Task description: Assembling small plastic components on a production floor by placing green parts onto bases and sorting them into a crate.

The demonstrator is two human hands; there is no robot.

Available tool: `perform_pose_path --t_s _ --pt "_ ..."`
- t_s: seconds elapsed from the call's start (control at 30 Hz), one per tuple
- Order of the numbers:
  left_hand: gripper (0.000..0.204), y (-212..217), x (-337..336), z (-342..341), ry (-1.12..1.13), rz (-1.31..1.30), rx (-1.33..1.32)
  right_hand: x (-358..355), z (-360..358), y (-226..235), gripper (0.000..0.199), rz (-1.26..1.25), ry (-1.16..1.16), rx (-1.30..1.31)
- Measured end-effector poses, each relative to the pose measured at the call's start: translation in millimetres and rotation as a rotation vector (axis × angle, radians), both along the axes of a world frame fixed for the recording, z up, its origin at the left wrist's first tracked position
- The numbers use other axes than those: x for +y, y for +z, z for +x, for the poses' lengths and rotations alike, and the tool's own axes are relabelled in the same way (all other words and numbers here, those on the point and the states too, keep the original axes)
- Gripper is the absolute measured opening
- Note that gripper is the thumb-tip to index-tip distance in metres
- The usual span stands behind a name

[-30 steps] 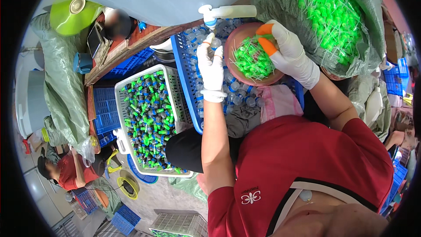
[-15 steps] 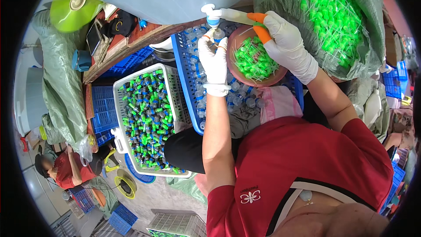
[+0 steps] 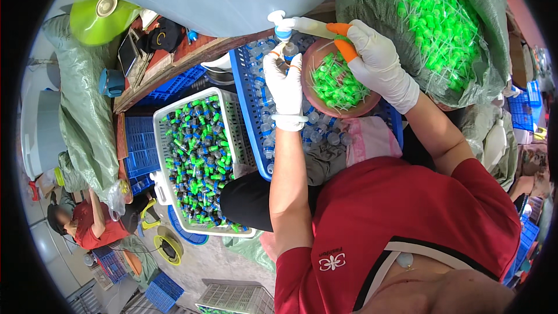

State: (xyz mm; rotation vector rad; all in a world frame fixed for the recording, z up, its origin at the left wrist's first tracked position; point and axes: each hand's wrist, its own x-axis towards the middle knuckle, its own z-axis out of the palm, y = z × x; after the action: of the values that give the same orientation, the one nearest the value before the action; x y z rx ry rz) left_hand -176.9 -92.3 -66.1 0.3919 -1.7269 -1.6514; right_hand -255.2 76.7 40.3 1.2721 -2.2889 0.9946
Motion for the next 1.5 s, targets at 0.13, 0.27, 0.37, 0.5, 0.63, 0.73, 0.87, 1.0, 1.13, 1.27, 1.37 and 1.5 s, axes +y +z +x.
perform_pose_path --t_s 0.13,0.27,0.37,0.5,0.63,0.73,0.87,1.0,1.13,1.27,1.37,1.5 --pt "0.039 0 -1 -1 0.002 -0.014 0.001 1 1 3 0.029 0.013 -0.009 -0.003" --pt "0.034 -8 -1 5 0.030 -0.047 -0.012 5 6 6 0.032 -0.075 0.005 0.005" --pt "0.035 -11 6 15 -0.040 -0.024 -0.051 8 14 4 0.034 -0.195 0.057 0.005" --pt "0.041 -5 22 29 -0.212 -0.200 -0.107 9 12 -15 0.032 -0.054 0.080 0.106" --pt "0.045 6 42 43 -0.428 0.234 -0.065 13 16 -26 0.026 0.171 0.160 0.163" --pt "0.041 13 61 41 -0.401 0.201 -0.165 12 18 -43 0.024 0.153 0.206 0.095" --pt "0.042 14 79 39 -0.194 -0.302 -0.132 17 22 -52 0.019 0.091 0.179 -0.344" --pt "0.045 1 80 45 -0.141 -0.506 -0.089 21 33 -62 0.023 -0.051 0.133 -0.810" --pt "0.042 -8 74 59 -0.207 -0.443 -0.149 41 27 -100 0.026 -0.111 0.312 -0.926" --pt "0.042 -17 79 73 -0.145 -0.639 -0.131 44 27 -87 0.026 -0.041 0.358 -1.126" --pt "0.043 -21 85 79 -0.152 -0.557 -0.153 43 32 -72 0.024 -0.043 0.362 -1.287" --pt "0.041 -22 82 85 -0.158 -0.574 -0.101 47 29 -61 0.019 0.215 0.399 -1.061"
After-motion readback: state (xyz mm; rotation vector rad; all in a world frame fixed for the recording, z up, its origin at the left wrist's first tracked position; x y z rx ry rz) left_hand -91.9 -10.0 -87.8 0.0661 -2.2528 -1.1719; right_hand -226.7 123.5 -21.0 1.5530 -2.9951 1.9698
